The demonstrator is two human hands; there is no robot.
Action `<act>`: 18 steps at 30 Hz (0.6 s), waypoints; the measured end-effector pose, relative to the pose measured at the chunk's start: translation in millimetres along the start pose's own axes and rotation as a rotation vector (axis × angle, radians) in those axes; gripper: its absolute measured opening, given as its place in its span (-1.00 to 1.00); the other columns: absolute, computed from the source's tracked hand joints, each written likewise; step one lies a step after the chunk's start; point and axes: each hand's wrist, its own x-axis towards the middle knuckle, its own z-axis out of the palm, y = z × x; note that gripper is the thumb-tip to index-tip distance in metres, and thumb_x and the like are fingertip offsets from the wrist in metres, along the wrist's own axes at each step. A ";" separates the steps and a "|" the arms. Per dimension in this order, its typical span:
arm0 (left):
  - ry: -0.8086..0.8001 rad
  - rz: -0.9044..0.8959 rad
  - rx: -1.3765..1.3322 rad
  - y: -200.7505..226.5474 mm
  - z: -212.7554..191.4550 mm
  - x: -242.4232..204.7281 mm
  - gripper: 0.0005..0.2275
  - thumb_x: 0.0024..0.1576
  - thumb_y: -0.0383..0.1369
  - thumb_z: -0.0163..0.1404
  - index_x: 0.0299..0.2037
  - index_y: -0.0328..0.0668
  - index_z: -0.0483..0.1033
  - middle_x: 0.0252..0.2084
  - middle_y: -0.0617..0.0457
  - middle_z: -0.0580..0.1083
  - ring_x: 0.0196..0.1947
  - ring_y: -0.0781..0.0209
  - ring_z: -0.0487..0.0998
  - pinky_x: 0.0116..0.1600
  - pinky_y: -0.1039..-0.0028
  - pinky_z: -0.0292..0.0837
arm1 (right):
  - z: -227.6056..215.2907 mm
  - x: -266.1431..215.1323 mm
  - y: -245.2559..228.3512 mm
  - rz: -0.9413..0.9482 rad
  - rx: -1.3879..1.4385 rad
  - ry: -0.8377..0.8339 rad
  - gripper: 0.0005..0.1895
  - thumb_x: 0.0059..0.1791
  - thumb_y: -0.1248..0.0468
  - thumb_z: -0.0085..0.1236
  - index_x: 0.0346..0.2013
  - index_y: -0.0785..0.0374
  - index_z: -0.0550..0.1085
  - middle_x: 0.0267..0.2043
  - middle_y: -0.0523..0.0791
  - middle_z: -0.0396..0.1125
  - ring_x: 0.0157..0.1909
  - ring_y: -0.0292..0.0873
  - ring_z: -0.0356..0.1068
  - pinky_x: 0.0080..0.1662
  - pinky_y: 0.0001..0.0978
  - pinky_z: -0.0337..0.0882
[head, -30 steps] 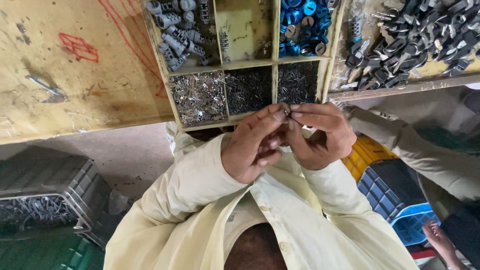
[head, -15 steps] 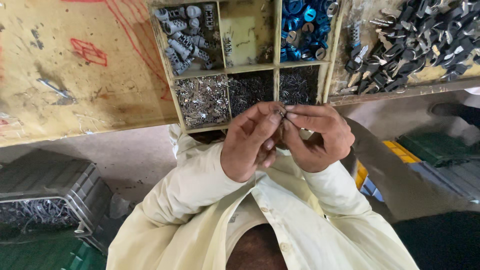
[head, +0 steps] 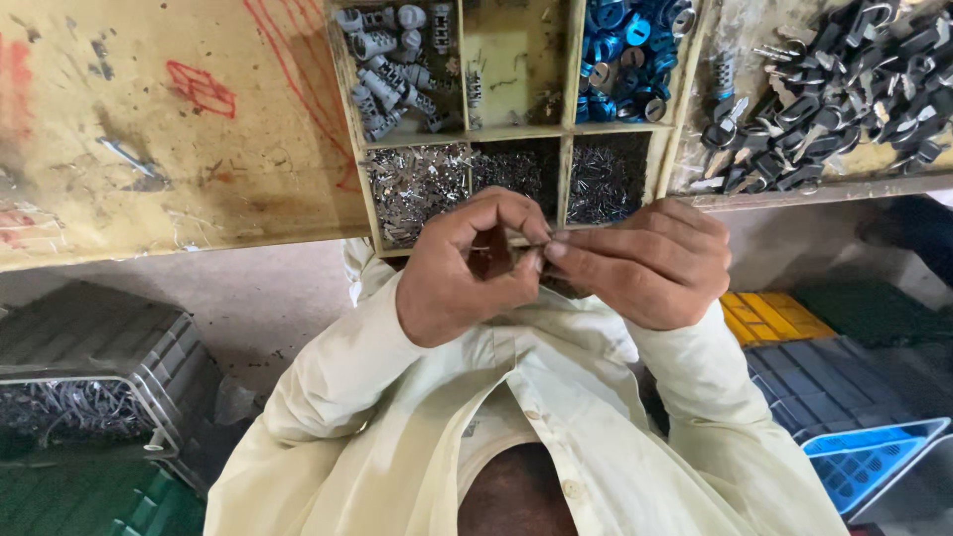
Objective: The person assembles keychains by hand, picking small metal parts from a compartmentalized tray, inserting them into blue plastic keychain heads, and attaching metal keys. Completed keychains are placed on the workbench.
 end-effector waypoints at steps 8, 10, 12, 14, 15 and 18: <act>0.031 -0.335 -0.379 10.1 -37.0 -28.1 -0.85 0.29 -0.41 -0.02 0.00 -0.27 0.40 -0.10 0.04 0.45 -0.50 0.51 0.35 -0.48 0.64 0.35 | 6.7 50.4 -4.7 0.066 0.263 -0.252 -0.66 -0.15 0.16 0.54 -0.15 0.13 0.63 -0.15 -0.20 0.46 -0.19 -0.18 0.43 -0.20 -0.32 0.44; 0.213 -0.287 -0.315 9.8 -39.2 -36.4 -0.86 0.30 -0.41 -0.03 0.00 -0.26 0.38 -0.14 0.02 0.46 -0.58 0.51 0.31 -0.53 0.64 0.30 | 14.2 66.0 -5.9 0.114 0.166 -0.253 -0.71 -0.09 0.19 0.52 -0.11 0.09 0.64 -0.10 -0.19 0.45 -0.15 -0.19 0.41 -0.14 -0.33 0.46; 0.360 -0.163 -0.166 10.3 -41.1 -43.2 -0.88 0.30 -0.46 -0.03 -0.01 -0.27 0.37 -0.13 0.02 0.47 -0.60 0.50 0.30 -0.55 0.65 0.27 | 25.5 81.9 -10.7 0.148 -0.145 -0.150 -0.77 -0.06 0.25 0.51 -0.14 0.13 0.64 -0.18 -0.16 0.40 -0.18 -0.12 0.38 -0.20 -0.27 0.44; 0.389 -0.072 -0.136 10.6 -41.3 -47.2 -0.87 0.32 -0.48 -0.02 0.01 -0.27 0.36 -0.12 0.02 0.47 -0.57 0.51 0.29 -0.50 0.65 0.24 | 41.2 97.9 -11.2 0.165 -0.319 -0.109 -0.81 -0.04 0.25 0.48 -0.17 0.13 0.63 -0.19 -0.16 0.36 -0.15 -0.08 0.37 -0.21 -0.23 0.43; 0.402 -0.026 -0.120 11.1 -41.7 -48.4 -0.87 0.33 -0.49 -0.01 0.02 -0.27 0.36 -0.12 0.02 0.46 -0.55 0.51 0.29 -0.48 0.66 0.23 | 52.9 105.4 -9.8 0.165 -0.339 -0.123 -0.82 -0.03 0.22 0.46 -0.19 0.11 0.62 -0.16 -0.18 0.35 -0.11 -0.09 0.38 -0.19 -0.23 0.45; 0.399 0.031 -0.161 12.7 -43.3 -48.3 -0.87 0.34 -0.49 -0.02 0.04 -0.26 0.35 -0.11 0.03 0.45 -0.52 0.52 0.28 -0.45 0.66 0.23 | 76.1 112.2 -7.8 0.210 -0.403 -0.133 -0.82 -0.05 0.21 0.42 -0.19 0.07 0.60 -0.15 -0.20 0.34 -0.08 -0.10 0.40 -0.22 -0.23 0.46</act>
